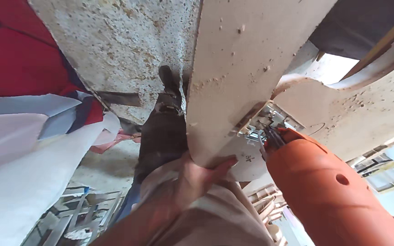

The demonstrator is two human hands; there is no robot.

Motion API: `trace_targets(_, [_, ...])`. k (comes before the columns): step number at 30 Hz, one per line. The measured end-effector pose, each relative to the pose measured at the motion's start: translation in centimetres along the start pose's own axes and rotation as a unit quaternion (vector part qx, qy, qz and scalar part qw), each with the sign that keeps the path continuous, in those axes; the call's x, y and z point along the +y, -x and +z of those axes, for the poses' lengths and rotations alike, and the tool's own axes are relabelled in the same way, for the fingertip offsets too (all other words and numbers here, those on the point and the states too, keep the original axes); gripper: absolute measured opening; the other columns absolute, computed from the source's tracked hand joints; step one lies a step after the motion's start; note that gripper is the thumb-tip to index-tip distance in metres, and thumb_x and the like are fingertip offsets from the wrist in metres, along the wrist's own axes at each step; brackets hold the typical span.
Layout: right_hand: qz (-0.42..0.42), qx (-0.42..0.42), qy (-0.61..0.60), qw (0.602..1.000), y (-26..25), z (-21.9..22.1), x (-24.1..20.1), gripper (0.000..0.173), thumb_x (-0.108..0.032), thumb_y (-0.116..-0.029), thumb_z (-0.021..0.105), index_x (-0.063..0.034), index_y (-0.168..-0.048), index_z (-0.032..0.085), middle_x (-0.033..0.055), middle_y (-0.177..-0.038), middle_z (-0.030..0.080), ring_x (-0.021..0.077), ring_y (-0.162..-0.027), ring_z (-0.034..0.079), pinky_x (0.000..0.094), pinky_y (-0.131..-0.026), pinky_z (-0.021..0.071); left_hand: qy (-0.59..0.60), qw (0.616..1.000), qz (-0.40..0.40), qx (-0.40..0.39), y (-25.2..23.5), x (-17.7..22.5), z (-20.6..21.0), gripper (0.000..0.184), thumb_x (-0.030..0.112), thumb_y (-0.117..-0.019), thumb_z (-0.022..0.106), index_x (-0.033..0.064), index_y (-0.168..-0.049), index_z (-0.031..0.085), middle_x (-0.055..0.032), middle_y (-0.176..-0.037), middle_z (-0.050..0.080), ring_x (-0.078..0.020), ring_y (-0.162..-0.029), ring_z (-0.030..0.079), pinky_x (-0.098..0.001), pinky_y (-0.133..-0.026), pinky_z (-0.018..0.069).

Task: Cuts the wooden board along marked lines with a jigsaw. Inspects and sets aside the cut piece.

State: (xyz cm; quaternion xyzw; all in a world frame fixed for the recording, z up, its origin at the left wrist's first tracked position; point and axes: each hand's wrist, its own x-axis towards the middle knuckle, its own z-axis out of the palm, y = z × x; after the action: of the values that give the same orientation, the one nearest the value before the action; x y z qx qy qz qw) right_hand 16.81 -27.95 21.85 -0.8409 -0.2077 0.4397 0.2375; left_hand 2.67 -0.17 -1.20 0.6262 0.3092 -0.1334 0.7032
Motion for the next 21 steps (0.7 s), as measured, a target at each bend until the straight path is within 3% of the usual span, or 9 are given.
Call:
trace_targets(2, [-0.010,0.012,0.029,0.999,-0.7,0.1,0.4,0.049,-0.040,-0.0924,0.067,-0.0045,-0.126,0.066,0.0154,-0.111,0.073,0.0252,-0.096,0.072,0.0404,-0.079,0.0592,0.018,1.000,0.005,-0.007,0.3,-0.6,0.0,0.051,0.022,-0.0761,0.093,-0.0026,-0.111,0.064,-0.0044,-0.100,0.076,-0.0111,-0.094,0.074,-0.0332,-0.088,0.0650])
trace_targets(4, [0.008,0.012,0.062,0.998,-2.9,-0.4,-0.5,0.052,-0.044,-0.0893,0.073,-0.0064,-0.124,0.064,0.0139,-0.111,0.072,0.0217,-0.097,0.071,0.0384,-0.082,0.0568,0.020,1.000,-0.007,-0.003,0.3,-0.4,0.0,0.057,0.022,-0.0758,0.093,-0.0043,-0.115,0.061,-0.0043,-0.103,0.076,-0.0109,-0.097,0.074,-0.0335,-0.091,0.0642])
trace_targets(5, [0.007,0.014,0.073,0.997,-3.7,-0.7,-0.6,0.053,-0.045,-0.0874,0.076,-0.0045,-0.120,0.064,0.0149,-0.105,0.072,0.0223,-0.093,0.071,0.0405,-0.078,0.0577,0.016,1.000,-0.014,0.001,0.2,-0.3,0.0,0.058,0.024,-0.0753,0.093,-0.0056,-0.114,0.062,-0.0052,-0.103,0.076,-0.0112,-0.097,0.074,-0.0334,-0.091,0.0641])
trace_targets(7, [-0.008,0.041,0.113,0.993,-3.6,-0.7,0.2,0.057,-0.055,-0.0847,0.073,-0.0096,-0.117,0.063,0.0103,-0.095,0.070,0.0191,-0.083,0.069,0.0407,-0.069,0.0552,0.002,1.000,-0.031,-0.002,0.0,0.0,-0.1,0.062,0.029,-0.0748,0.093,-0.0056,-0.115,0.062,-0.0057,-0.104,0.076,-0.0115,-0.098,0.074,-0.0335,-0.092,0.0638])
trace_targets(9, [-0.037,0.080,0.127,0.988,-3.2,-0.5,1.3,0.056,-0.060,-0.0869,0.069,-0.0108,-0.112,0.062,0.0088,-0.087,0.067,0.0170,-0.076,0.065,0.0387,-0.063,0.0512,-0.009,0.999,-0.042,-0.012,-0.2,0.3,-0.3,0.066,0.033,-0.0749,0.093,-0.0057,-0.118,0.061,-0.0069,-0.106,0.076,-0.0129,-0.100,0.074,-0.0355,-0.094,0.0630])
trace_targets(11, [-0.066,0.103,0.083,0.989,-2.4,-0.4,2.0,0.055,-0.057,-0.0873,0.072,-0.0074,-0.109,0.066,0.0103,-0.087,0.069,0.0158,-0.075,0.066,0.0372,-0.063,0.0523,-0.027,0.998,-0.054,-0.023,0.1,0.8,-0.5,0.067,0.036,-0.0754,0.093,-0.0037,-0.120,0.061,-0.0059,-0.107,0.076,-0.0124,-0.101,0.073,-0.0358,-0.095,0.0625])
trace_targets(13, [-0.093,0.114,0.039,0.988,-0.8,-0.5,2.5,0.053,-0.052,-0.0880,0.075,-0.0080,-0.116,0.069,0.0099,-0.097,0.073,0.0128,-0.085,0.069,0.0341,-0.071,0.0551,-0.032,0.996,-0.072,-0.035,0.3,1.5,-0.6,0.067,0.037,-0.0757,0.092,-0.0001,-0.123,0.061,-0.0042,-0.107,0.075,-0.0121,-0.102,0.073,-0.0364,-0.095,0.0620])
trace_targets(17, [-0.098,0.189,0.009,0.977,5.6,0.6,3.2,0.052,-0.046,-0.0849,0.077,-0.0150,-0.126,0.068,0.0080,-0.109,0.075,0.0161,-0.096,0.071,0.0400,-0.080,0.0577,0.021,0.991,-0.122,-0.051,0.2,2.3,-0.7,0.063,0.026,-0.0772,0.092,-0.0007,-0.125,0.060,-0.0084,-0.106,0.077,-0.0194,-0.099,0.075,-0.0413,-0.092,0.0640])
trace_targets(21, [-0.062,0.234,-0.022,0.970,9.6,2.0,2.8,0.044,-0.038,-0.0851,0.078,-0.0106,-0.117,0.068,0.0057,-0.102,0.073,0.0116,-0.092,0.070,0.0345,-0.080,0.0588,0.087,0.986,-0.135,-0.040,-0.1,3.0,-1.0,0.053,0.029,-0.0925,0.078,-0.0004,-0.131,0.057,-0.0130,-0.110,0.075,-0.0261,-0.100,0.074,-0.0463,-0.092,0.0623])
